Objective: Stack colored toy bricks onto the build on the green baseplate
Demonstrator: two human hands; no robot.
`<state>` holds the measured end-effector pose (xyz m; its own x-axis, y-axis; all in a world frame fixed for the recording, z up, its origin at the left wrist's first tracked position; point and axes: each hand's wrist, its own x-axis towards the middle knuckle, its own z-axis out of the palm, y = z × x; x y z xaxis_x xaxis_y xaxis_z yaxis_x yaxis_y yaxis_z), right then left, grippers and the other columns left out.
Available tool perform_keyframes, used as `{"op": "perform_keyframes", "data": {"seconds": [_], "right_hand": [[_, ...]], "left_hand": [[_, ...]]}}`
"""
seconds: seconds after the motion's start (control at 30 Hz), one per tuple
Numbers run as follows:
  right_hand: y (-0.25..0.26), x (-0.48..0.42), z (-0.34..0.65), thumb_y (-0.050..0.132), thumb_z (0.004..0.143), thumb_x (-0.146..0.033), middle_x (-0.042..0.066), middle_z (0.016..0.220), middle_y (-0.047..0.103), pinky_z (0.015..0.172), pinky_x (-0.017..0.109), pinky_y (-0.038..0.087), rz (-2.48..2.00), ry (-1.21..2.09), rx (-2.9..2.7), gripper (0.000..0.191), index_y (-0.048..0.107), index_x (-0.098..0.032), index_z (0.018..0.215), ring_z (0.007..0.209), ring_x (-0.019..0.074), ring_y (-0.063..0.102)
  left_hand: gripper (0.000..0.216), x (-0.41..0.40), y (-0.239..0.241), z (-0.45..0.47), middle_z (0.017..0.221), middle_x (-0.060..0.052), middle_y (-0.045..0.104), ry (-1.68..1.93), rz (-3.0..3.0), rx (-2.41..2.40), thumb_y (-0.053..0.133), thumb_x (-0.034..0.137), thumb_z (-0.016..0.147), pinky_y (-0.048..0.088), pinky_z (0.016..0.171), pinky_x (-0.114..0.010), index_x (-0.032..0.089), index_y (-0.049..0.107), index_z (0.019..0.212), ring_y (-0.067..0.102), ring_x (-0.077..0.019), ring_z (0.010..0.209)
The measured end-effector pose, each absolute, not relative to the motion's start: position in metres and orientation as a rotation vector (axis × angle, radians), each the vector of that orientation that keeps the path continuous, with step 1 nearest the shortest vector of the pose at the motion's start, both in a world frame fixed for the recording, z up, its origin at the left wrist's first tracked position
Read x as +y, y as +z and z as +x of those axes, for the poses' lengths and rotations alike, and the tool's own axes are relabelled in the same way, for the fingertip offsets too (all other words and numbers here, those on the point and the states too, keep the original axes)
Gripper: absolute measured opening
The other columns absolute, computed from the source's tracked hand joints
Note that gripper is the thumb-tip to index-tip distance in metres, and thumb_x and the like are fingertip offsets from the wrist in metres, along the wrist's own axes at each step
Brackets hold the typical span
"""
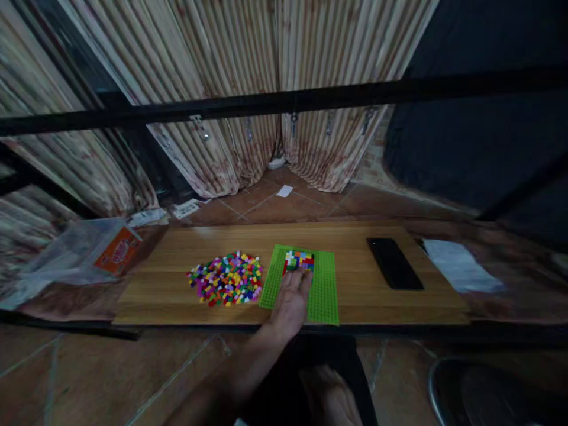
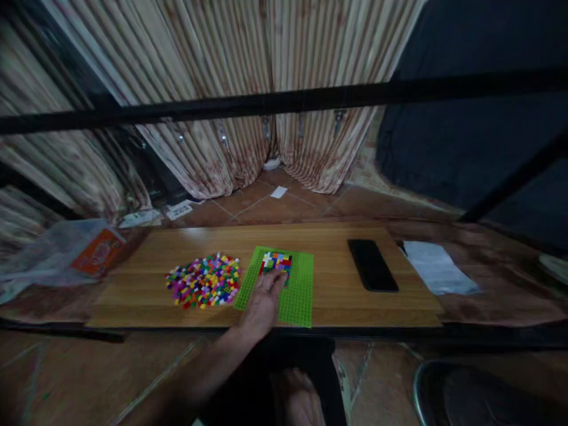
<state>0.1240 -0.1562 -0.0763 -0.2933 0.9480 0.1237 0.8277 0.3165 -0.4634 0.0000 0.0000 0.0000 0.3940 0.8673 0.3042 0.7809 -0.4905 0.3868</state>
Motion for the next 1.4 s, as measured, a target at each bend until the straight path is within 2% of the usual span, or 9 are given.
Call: {"op": "perform_keyframes", "data": {"seconds": [0.1, 0.17, 0.33, 0.53, 0.73, 0.97, 1.2, 1.4], "right_hand": [[-0.073, -0.158, 0.126, 0.051, 0.091, -0.014, -0.002, 0.076, 0.067, 0.063, 0.024, 0.036, -1.593, 0.529, -2.220, 0.019, 0.063, -0.025, 0.081, 0.070, 0.0130, 0.060], [-0.072, -0.159, 0.127, 0.050, 0.092, -0.015, -0.002, 0.078, 0.067, 0.064, 0.024, 0.037, -1.595, 0.549, -2.230, 0.019, 0.065, -0.026, 0.086, 0.072, 0.0130, 0.061], [-0.075, -0.160, 0.131, 0.046, 0.095, -0.020, -0.001, 0.083, 0.070, 0.068, 0.026, 0.041, -1.516, 0.479, -2.266, 0.023, 0.067, -0.028, 0.101, 0.075, 0.0150, 0.064], [-0.078, -0.158, 0.132, 0.036, 0.099, -0.032, 0.002, 0.085, 0.072, 0.066, 0.028, 0.044, -1.418, 0.366, -2.282, 0.032, 0.068, -0.026, 0.101, 0.072, 0.0164, 0.065], [-0.079, -0.158, 0.134, 0.031, 0.100, -0.036, 0.003, 0.086, 0.073, 0.066, 0.029, 0.047, -1.392, 0.251, -2.293, 0.039, 0.069, -0.025, 0.100, 0.074, 0.0172, 0.067], [-0.080, -0.156, 0.135, 0.029, 0.101, -0.038, 0.003, 0.085, 0.074, 0.062, 0.027, 0.047, -1.329, 0.187, -2.306, 0.042, 0.069, -0.025, 0.098, 0.068, 0.0151, 0.067], [-0.075, -0.155, 0.133, 0.028, 0.101, -0.038, 0.002, 0.079, 0.073, 0.061, 0.026, 0.047, -1.337, 0.158, -2.296, 0.043, 0.069, -0.025, 0.095, 0.065, 0.0143, 0.066], [-0.076, -0.156, 0.131, 0.037, 0.099, -0.029, 0.001, 0.082, 0.072, 0.064, 0.025, 0.046, -1.401, 0.291, -2.291, 0.032, 0.068, -0.026, 0.098, 0.070, 0.0143, 0.066]], "left_hand": [[0.065, -0.018, 0.004, -0.007, 0.142, -0.011, 0.046, 0.841, 2.431, 1.445, 0.040, 0.000, 0.080, 0.043, 0.107, -0.044, 0.023, 0.042, 0.141, 0.044, -0.0248, 0.131], [0.058, -0.031, 0.007, -0.020, 0.137, -0.011, 0.050, 0.941, 2.360, 1.504, 0.042, 0.003, 0.084, 0.045, 0.105, -0.042, 0.023, 0.044, 0.139, 0.048, -0.0234, 0.126], [0.036, -0.058, 0.008, -0.086, 0.116, -0.010, 0.060, 1.108, 2.078, 1.862, 0.045, 0.012, 0.089, 0.049, 0.099, -0.040, 0.021, 0.057, 0.121, 0.057, -0.0218, 0.112], [0.018, -0.070, 0.003, -0.147, 0.094, -0.008, 0.062, 1.114, 1.807, 2.144, 0.050, 0.017, 0.085, 0.054, 0.081, -0.036, 0.017, 0.059, 0.101, 0.063, -0.0209, 0.089], [0.018, -0.068, 0.002, -0.145, 0.097, -0.008, 0.063, 1.046, 1.773, 2.195, 0.051, 0.015, 0.083, 0.053, 0.082, -0.034, 0.018, 0.061, 0.097, 0.063, -0.0210, 0.093], [0.025, -0.046, 0.007, -0.141, 0.104, -0.009, 0.063, 1.034, 1.895, 2.230, 0.053, 0.021, 0.086, 0.050, 0.090, -0.038, 0.018, 0.062, 0.110, 0.060, -0.0231, 0.099], [0.018, -0.025, 0.008, -0.139, 0.100, -0.010, 0.066, 0.749, 2.055, 2.350, 0.054, 0.021, 0.086, 0.047, 0.091, -0.044, 0.019, 0.067, 0.098, 0.059, -0.0261, 0.096], [0.016, -0.022, 0.017, -0.132, 0.093, -0.007, 0.069, 0.870, 2.023, 2.216, 0.052, 0.020, 0.087, 0.049, 0.087, -0.039, 0.019, 0.067, 0.091, 0.063, -0.0230, 0.092]]}}
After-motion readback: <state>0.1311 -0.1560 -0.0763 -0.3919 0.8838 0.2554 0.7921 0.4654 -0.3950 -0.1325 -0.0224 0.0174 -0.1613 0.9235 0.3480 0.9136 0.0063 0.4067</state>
